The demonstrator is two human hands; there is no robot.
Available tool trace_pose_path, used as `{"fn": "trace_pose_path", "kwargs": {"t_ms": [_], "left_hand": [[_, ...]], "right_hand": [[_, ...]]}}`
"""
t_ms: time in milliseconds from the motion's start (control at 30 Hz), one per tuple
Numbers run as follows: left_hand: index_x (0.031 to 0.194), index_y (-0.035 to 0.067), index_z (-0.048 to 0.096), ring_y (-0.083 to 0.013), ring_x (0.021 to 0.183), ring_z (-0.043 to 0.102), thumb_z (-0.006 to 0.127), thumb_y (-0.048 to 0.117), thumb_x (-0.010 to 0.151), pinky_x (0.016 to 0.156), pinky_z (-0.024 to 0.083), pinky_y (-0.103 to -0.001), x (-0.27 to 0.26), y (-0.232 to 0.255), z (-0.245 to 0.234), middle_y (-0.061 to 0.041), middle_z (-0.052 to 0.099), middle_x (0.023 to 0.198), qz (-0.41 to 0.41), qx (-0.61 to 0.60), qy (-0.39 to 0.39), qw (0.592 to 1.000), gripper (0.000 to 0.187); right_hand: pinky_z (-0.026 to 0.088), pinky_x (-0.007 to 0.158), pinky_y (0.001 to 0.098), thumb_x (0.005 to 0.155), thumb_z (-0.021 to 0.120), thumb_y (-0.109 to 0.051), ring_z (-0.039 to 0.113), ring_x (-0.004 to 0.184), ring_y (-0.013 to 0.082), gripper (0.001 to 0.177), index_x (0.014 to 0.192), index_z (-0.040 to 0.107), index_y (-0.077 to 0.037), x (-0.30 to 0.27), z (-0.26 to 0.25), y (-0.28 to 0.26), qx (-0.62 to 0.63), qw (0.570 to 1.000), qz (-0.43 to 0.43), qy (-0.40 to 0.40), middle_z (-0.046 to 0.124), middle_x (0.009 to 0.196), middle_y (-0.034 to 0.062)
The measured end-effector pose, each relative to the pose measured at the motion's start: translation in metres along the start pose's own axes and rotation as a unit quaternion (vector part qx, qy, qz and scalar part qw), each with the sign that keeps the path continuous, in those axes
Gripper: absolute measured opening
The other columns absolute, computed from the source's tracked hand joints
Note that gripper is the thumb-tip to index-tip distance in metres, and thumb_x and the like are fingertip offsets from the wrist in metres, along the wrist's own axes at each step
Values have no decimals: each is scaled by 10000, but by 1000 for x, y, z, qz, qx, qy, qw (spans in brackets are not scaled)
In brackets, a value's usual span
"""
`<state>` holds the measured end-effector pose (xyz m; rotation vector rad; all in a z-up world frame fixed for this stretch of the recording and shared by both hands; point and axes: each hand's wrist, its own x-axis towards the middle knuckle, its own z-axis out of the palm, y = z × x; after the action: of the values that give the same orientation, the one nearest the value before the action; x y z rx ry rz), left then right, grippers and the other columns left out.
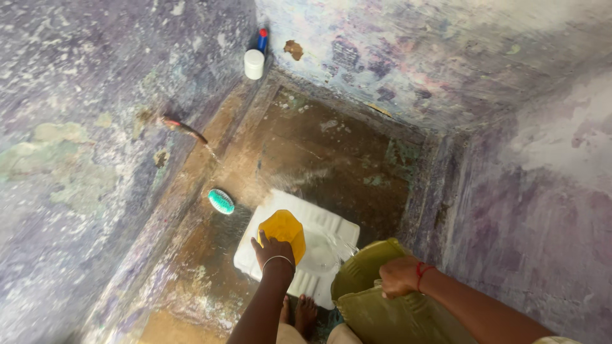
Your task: The person scrubs the bathroom floor and walls with a brush, then rinses the area using a yellow scoop to pour water from a bucket. They also handle a small container and a bottle of cleaning liquid, placing them aside before continuing to rinse the surfaces.
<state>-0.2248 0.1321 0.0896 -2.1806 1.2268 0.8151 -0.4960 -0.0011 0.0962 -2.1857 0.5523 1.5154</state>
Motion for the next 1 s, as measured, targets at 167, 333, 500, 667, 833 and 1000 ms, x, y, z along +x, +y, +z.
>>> {"fn": "trace_pose_path", "kwargs": {"t_ms": [167,333,500,667,833,1000], "left_hand": [[1353,131,641,-386,1569,166,625,300,1002,1241,117,-604,-14,-20,16,-149,448,1574,-59,0,-12,998,390],[1349,134,651,-370,1572,176,614,295,1017,1236,142,-598,-26,-35,31,-138,461,1574,-100,2,-31,995,371],[1380,126,622,-373,1569,154,626,320,1010,1233,129,-593,-22,-41,42,-153,425,1593,-107,-1,-48,993,418],[1414,122,607,-383,1574,137,575,297,1037,1244,104,-616,-10,-42,42,-152,384,1620,-127,-45,-10,991,417],[1437,72,579,-397,1572,98,579,259,1029,1228,91,-625,5,-55,26,-173,337,1634,-126,-47,17,991,448],[1369,94,620,-414,1576,91,560,255,1034,1230,99,-631,5,-83,8,-194,369,1609,-132,-97,56,985,376]], "right_hand": [[542,848,525,887,667,-354,667,1056,338,345,1086,755,-86,3,-26,-59,-112,992,-63,21,711,1134,141],[570,830,580,837,681,-283,659,1160,304,426,1232,733,-130,21,-24,-135,-265,956,-111,-64,705,1277,107],[606,780,608,811,710,-284,687,1136,349,470,1236,751,-89,37,-13,-180,-357,915,-153,-111,727,1265,151],[590,807,579,864,663,-324,689,1104,355,408,1174,749,-73,57,-18,-163,-232,965,-121,-18,725,1206,160],[574,829,548,912,631,-355,699,1053,375,382,1096,756,-45,81,-53,-111,-138,982,-104,81,731,1122,190],[576,806,535,975,602,-390,720,957,412,427,996,750,10,90,-113,-78,-105,991,-86,-8,740,1000,229]]}}
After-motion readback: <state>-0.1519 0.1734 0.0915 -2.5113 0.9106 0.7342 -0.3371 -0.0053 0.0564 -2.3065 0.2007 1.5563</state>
